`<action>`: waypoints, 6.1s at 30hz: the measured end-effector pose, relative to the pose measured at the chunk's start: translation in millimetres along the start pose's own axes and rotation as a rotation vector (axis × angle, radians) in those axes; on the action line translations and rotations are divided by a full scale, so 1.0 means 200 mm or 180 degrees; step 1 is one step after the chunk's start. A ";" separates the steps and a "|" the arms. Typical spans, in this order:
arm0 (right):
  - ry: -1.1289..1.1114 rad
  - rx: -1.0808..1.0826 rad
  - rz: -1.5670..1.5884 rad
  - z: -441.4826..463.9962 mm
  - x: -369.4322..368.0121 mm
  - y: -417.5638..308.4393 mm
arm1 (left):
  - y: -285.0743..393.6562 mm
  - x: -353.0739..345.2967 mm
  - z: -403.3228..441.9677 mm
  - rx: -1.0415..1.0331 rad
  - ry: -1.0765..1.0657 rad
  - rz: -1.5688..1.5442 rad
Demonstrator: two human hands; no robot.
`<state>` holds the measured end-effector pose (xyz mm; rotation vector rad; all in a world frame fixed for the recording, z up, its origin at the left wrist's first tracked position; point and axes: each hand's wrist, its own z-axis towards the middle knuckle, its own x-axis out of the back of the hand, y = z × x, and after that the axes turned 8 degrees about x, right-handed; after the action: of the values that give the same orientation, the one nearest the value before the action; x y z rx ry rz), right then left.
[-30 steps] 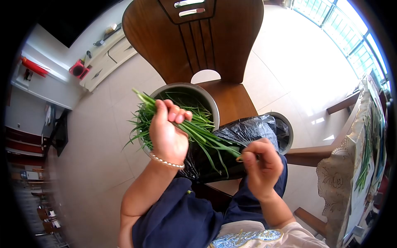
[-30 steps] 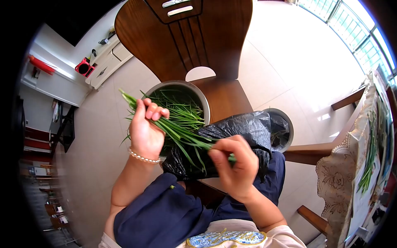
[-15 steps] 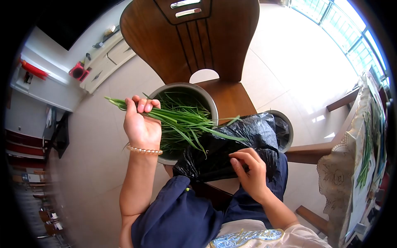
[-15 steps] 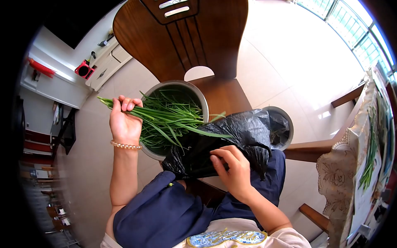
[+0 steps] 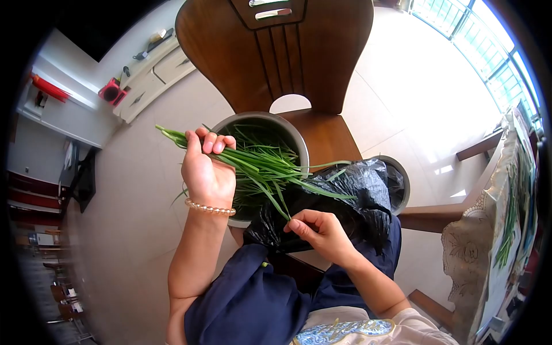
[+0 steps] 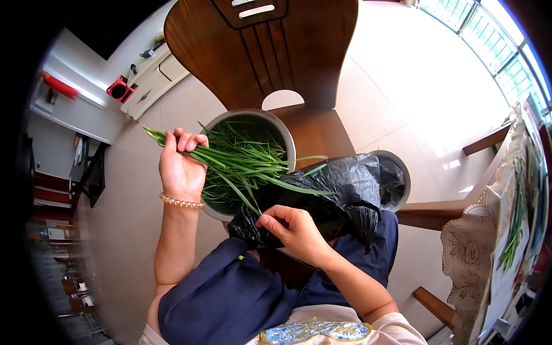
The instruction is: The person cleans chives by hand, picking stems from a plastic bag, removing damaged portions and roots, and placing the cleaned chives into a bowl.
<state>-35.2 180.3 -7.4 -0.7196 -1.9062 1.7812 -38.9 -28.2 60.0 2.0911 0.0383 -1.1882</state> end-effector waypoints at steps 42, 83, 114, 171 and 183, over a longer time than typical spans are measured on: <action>0.1316 -0.0300 -0.2849 -0.17 0.27 0.36 | 0.32 -0.06 0.04 0.0261 -0.2619 0.1538; 0.1711 -0.0295 -0.3334 -0.02 0.65 0.05 | -0.39 0.43 -0.08 -0.2530 -0.3991 0.8270; -0.1041 -0.0017 -0.3888 -0.16 0.41 0.41 | -0.55 0.62 -0.38 -0.1261 -0.5272 0.6374; -0.1183 0.0503 -0.4333 -0.13 0.45 0.59 | -0.64 0.48 -0.02 -0.2348 -0.5164 0.7444; -0.1201 -0.0589 -0.4071 0.07 0.67 0.48 | -0.65 0.45 -0.14 -0.3607 -0.4585 0.7717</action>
<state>-139.9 258.7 -109.4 0.7516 -1.9776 0.9104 -14.1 57.4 -73.4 -0.6669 -1.4377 -0.2574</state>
